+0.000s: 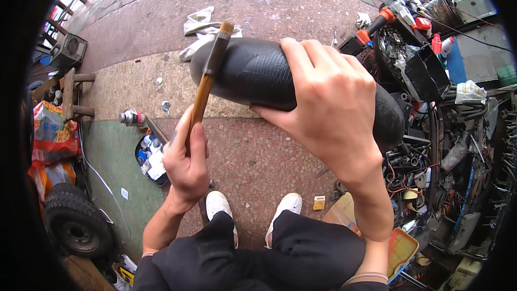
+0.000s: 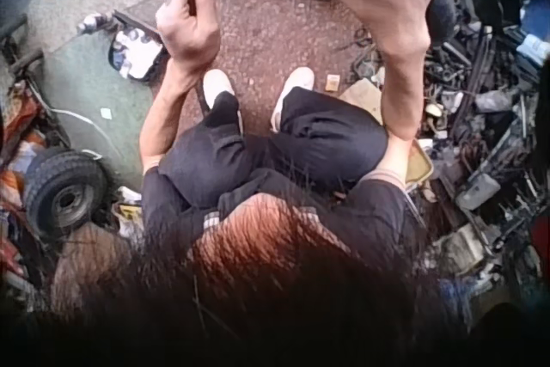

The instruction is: The person repairs a motorcycle tire by grinding its surface, applying blue paint, and affixing a patch. They use a power grinder, a wire brush, a paintbrush, and a hammer to complete the repair.

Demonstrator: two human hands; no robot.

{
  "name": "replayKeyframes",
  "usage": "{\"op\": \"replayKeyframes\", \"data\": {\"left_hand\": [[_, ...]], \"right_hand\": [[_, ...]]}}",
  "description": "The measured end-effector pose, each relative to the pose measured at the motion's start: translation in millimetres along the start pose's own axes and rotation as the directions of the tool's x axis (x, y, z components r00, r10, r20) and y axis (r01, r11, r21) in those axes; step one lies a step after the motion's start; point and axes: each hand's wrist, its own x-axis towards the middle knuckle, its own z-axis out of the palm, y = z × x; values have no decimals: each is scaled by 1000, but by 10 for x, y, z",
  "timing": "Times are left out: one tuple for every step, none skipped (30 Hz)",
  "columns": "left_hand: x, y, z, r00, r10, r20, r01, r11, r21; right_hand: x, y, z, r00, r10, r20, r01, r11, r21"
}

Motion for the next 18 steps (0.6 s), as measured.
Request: {"op": "replayKeyframes", "data": {"left_hand": [[-72,-35,-35,1000,7,-6,-7,1000,6],[-110,-11,-51,1000,9,-10,-9,1000,12],[-125,29,-68,999,-54,-10,54,999,-4],[-49,31,-30,995,-97,10,97,995,11],[96,52,40,996,-90,5,90,994,-67],[75,67,32,1000,-30,2,30,999,12],[27,81,14,1000,30,4,-30,995,91],[-36,58,-18,1000,21,8,-21,996,87],[-74,55,-40,1000,17,13,-18,997,80],[-99,75,-59,999,-26,27,24,996,82],[-121,90,-63,996,-78,37,75,993,87],[-22,109,-8,997,-62,36,60,997,50],[77,117,40,998,-46,34,45,999,13],[63,56,64,995,96,3,-96,995,12],[-36,27,31,996,91,7,-91,996,5],[-138,2,-3,996,87,14,-87,996,-2],[-200,1,-36,999,32,34,-31,999,-15],[-126,44,-10,996,88,-7,-88,996,-7]], "right_hand": [[15,-16,5,999,-25,-21,25,1000,-6],[-4,-51,29,998,-48,-30,48,999,-6],[-26,-76,42,997,-71,-39,70,997,-6],[-42,-84,22,998,-55,-22,55,998,-5],[-36,-56,23,999,-39,-20,39,999,3],[-30,-2,23,1000,-24,-18,24,1000,12],[-23,28,27,1000,-8,-17,8,1000,19],[-15,32,30,1000,-8,1,8,999,31],[-11,10,28,999,-31,-13,31,999,19],[-16,-31,24,998,-54,-26,54,999,6],[-30,-71,48,996,-83,-32,83,997,1],[-21,-79,24,999,-44,0,44,999,-6],[-10,-77,8,1000,-22,-4,22,1000,2],[1,-42,-4,1000,-27,-6,27,1000,12],[10,-24,-5,999,-33,-7,33,999,17],[-1,-40,1,999,-45,24,45,999,8],[-26,-87,6,998,-61,19,61,998,2],[-31,-114,3,998,-58,6,58,998,3]]}}
